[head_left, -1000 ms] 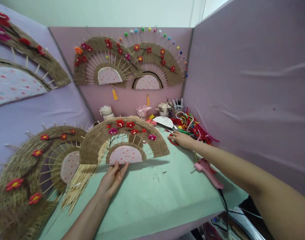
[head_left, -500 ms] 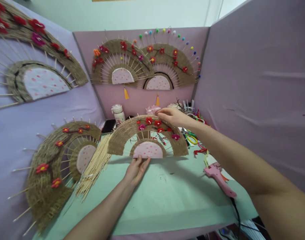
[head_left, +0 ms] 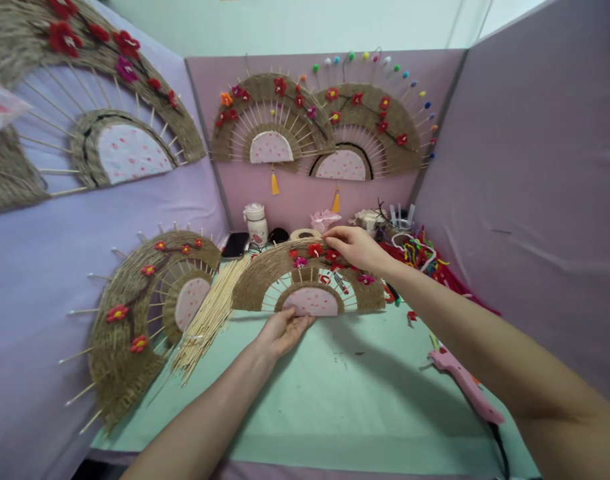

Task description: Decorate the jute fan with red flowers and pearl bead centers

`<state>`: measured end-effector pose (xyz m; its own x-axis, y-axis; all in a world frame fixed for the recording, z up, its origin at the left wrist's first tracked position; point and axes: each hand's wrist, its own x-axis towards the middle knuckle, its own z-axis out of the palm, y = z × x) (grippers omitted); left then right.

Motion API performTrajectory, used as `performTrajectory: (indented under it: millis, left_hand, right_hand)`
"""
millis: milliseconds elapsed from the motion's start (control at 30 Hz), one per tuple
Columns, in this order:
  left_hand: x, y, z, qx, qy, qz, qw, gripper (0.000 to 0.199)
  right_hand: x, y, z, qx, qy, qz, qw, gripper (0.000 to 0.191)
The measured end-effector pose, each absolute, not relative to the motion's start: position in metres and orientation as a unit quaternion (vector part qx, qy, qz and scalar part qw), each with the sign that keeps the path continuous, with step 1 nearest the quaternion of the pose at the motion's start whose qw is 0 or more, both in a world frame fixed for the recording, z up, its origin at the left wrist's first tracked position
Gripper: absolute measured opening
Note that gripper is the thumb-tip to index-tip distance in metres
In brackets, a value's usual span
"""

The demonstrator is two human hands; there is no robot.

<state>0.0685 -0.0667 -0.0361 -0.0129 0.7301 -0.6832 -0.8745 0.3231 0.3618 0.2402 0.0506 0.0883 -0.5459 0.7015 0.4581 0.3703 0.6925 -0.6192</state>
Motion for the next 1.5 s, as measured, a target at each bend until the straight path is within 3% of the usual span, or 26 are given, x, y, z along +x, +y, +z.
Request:
performTrajectory:
  millis: [200,367,800,1067,1167,1267,1500]
  left_hand:
    - [0.059,-0.072,-0.029,-0.077,0.397,0.546,0.734,0.042]
    - [0.057,-0.082,-0.035,-0.047,0.406,0.547,0.730,0.049]
    - [0.051,-0.109,-0.029,0.041,0.406,0.550,0.729,0.016]
    - [0.077,-0.149,-0.042,0.293,0.425,0.446,0.732,0.021]
    - [0.093,-0.164,-0.048,0.436,0.481,0.368,0.666,0.038]
    - [0.102,-0.175,-0.045,0.549,0.519,0.344,0.557,0.047]
    - [0.101,-0.190,-0.016,0.673,0.473,0.320,0.471,0.008]
  right_hand:
    - [0.233,0.046,0.087,-0.314,-0.847,0.240,0.356,0.027]
    - [0.229,0.044,0.085,-0.321,-0.843,0.230,0.365,0.026]
    - [0.246,0.051,0.095,-0.304,-0.803,0.238,0.454,0.025]
    - [0.283,0.015,0.114,-0.335,-0.718,0.260,0.552,0.022]
    - [0.279,-0.026,0.085,-0.336,-0.716,0.302,0.532,0.023]
    - [0.264,-0.072,0.040,-0.323,-0.742,0.370,0.457,0.024]
    - [0.246,-0.109,-0.025,-0.320,-0.752,0.450,0.360,0.024]
